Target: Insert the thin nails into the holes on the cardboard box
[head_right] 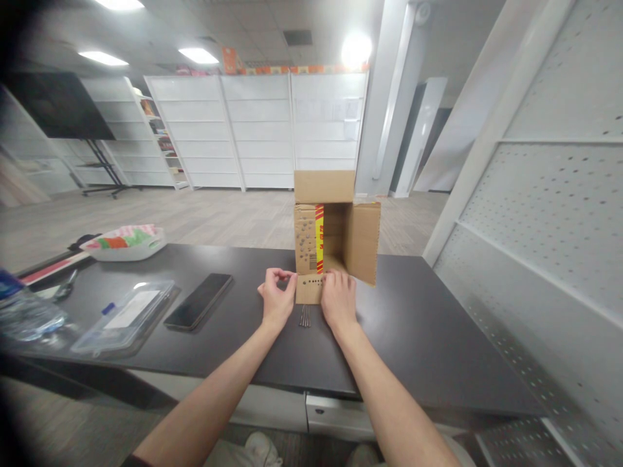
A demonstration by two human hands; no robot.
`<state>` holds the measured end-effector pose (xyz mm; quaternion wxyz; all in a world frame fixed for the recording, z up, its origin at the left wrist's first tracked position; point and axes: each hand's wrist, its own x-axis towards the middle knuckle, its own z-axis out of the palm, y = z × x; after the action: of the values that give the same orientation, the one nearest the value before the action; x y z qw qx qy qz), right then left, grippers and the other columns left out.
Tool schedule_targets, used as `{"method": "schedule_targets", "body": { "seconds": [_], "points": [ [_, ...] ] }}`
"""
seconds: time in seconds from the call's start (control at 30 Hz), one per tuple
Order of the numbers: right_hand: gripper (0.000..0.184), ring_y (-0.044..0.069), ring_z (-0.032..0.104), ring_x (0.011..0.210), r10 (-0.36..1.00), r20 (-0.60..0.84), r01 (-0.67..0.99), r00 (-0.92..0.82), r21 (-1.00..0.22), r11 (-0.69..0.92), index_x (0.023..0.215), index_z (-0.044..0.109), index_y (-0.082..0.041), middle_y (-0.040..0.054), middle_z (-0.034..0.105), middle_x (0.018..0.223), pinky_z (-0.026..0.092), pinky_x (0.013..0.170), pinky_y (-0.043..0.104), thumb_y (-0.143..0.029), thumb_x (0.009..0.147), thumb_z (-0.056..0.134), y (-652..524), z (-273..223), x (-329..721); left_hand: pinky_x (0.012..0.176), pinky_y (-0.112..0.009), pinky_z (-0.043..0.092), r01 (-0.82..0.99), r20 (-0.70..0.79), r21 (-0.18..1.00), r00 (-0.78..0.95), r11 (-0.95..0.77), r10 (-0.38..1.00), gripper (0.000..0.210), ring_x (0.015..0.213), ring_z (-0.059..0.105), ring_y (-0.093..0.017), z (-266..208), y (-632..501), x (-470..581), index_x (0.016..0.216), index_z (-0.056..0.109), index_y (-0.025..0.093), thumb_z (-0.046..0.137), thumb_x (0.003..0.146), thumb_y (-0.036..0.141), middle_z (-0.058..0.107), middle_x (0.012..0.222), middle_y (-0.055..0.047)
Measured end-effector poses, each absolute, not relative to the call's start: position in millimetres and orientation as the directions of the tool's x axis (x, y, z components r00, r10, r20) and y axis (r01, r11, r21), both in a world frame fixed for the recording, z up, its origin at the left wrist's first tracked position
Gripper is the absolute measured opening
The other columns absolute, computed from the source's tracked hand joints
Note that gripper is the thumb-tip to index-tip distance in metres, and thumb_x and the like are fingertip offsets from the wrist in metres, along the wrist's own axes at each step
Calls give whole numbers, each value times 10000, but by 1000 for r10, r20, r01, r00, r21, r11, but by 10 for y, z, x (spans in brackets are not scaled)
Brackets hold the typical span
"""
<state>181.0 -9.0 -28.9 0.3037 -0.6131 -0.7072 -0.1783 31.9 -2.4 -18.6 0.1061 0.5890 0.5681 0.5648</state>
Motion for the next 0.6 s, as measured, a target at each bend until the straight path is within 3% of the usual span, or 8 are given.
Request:
{"method": "schedule_targets", "body": {
  "seconds": [0.6],
  "points": [
    [198, 254, 497, 1004, 717, 696, 960, -37, -174, 219, 955, 555, -144, 139, 623, 1079, 312, 873, 379, -199, 941, 365, -122, -252, 1792, 919, -346, 298, 546, 543, 772, -299, -326, 784, 175, 806, 604, -139, -168, -28, 328, 862, 453, 227, 590, 799, 318, 673, 843, 29]
  ]
}}
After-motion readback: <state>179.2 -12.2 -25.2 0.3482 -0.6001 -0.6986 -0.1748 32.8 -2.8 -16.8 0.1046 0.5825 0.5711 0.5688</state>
